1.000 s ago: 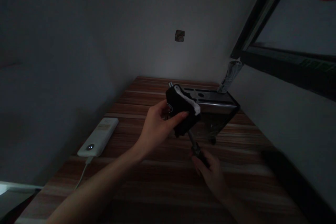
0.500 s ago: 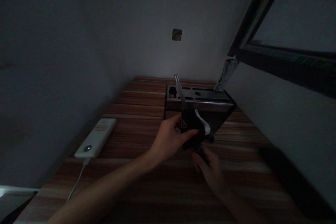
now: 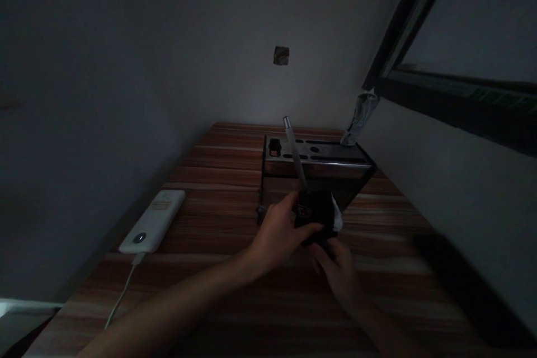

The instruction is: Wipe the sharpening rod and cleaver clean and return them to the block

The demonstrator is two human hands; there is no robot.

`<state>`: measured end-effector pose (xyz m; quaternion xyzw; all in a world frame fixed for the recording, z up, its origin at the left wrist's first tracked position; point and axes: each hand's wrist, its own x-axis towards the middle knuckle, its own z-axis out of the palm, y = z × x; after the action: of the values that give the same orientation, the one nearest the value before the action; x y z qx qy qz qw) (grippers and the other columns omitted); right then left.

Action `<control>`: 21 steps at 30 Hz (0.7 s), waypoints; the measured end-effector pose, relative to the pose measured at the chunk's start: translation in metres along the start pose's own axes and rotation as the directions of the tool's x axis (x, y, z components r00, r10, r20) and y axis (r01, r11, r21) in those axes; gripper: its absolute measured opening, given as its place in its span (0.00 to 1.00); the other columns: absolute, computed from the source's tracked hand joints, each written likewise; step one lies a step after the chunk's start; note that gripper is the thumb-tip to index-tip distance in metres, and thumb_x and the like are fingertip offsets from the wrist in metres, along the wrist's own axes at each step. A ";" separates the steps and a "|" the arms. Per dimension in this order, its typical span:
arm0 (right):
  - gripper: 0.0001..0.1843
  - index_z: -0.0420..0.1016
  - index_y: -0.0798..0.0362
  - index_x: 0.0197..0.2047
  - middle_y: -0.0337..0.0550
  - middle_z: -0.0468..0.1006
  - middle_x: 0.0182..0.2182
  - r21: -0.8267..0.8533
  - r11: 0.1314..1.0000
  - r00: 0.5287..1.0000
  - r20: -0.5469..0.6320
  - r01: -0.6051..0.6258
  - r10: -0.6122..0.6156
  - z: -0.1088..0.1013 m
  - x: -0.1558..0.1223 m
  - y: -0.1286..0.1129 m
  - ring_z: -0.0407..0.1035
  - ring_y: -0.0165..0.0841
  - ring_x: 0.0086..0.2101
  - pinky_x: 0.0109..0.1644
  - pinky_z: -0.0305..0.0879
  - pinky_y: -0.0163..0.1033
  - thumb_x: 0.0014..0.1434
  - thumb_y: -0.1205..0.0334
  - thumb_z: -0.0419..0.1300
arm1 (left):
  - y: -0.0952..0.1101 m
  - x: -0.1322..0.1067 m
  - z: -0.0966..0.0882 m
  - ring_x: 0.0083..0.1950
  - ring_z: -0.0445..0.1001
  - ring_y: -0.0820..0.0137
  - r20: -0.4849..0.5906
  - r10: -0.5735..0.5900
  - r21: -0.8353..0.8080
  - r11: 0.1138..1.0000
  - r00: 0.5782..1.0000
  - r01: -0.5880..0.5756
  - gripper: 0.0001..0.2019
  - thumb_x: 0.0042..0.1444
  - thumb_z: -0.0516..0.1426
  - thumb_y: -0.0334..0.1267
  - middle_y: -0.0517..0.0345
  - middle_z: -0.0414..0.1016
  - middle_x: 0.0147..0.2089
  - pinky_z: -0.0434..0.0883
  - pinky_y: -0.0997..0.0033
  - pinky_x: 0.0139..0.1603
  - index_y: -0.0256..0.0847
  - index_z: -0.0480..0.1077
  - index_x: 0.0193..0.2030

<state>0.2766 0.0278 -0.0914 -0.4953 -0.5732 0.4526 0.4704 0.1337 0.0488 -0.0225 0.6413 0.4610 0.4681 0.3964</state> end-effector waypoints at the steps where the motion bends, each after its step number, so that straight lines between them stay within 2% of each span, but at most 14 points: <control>1: 0.22 0.63 0.53 0.20 0.33 0.61 0.12 0.001 1.000 1.000 0.000 -0.001 0.001 0.000 0.000 0.000 0.54 0.24 0.13 0.15 0.51 0.30 0.49 0.43 0.59 | 0.000 0.000 0.000 0.44 0.74 0.63 -0.001 0.002 0.002 1.000 1.000 -0.002 0.19 0.46 0.63 0.34 0.54 0.77 0.43 0.71 0.67 0.44 0.40 0.68 0.47; 11: 0.22 0.64 0.53 0.21 0.33 0.60 0.12 -0.006 0.999 0.997 0.052 0.050 -0.049 -0.001 0.001 -0.002 0.54 0.24 0.14 0.16 0.50 0.30 0.52 0.44 0.57 | 0.005 0.002 -0.007 0.45 0.74 0.62 -0.025 0.039 0.045 0.998 0.999 -0.037 0.21 0.46 0.64 0.37 0.55 0.78 0.44 0.71 0.66 0.45 0.41 0.69 0.48; 21: 0.22 0.72 0.58 0.34 0.31 0.59 0.14 0.019 0.999 0.991 0.128 0.045 -0.047 0.002 0.000 -0.005 0.52 0.23 0.14 0.17 0.49 0.30 0.55 0.45 0.56 | 0.017 0.011 -0.026 0.41 0.74 0.65 -0.127 0.059 -0.027 0.998 0.990 -0.062 0.16 0.46 0.63 0.37 0.55 0.77 0.40 0.70 0.68 0.42 0.38 0.71 0.43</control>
<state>0.2738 0.0276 -0.0872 -0.4479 -0.6101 0.4770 0.4468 0.1139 0.0566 0.0021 0.6179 0.4583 0.5265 0.3618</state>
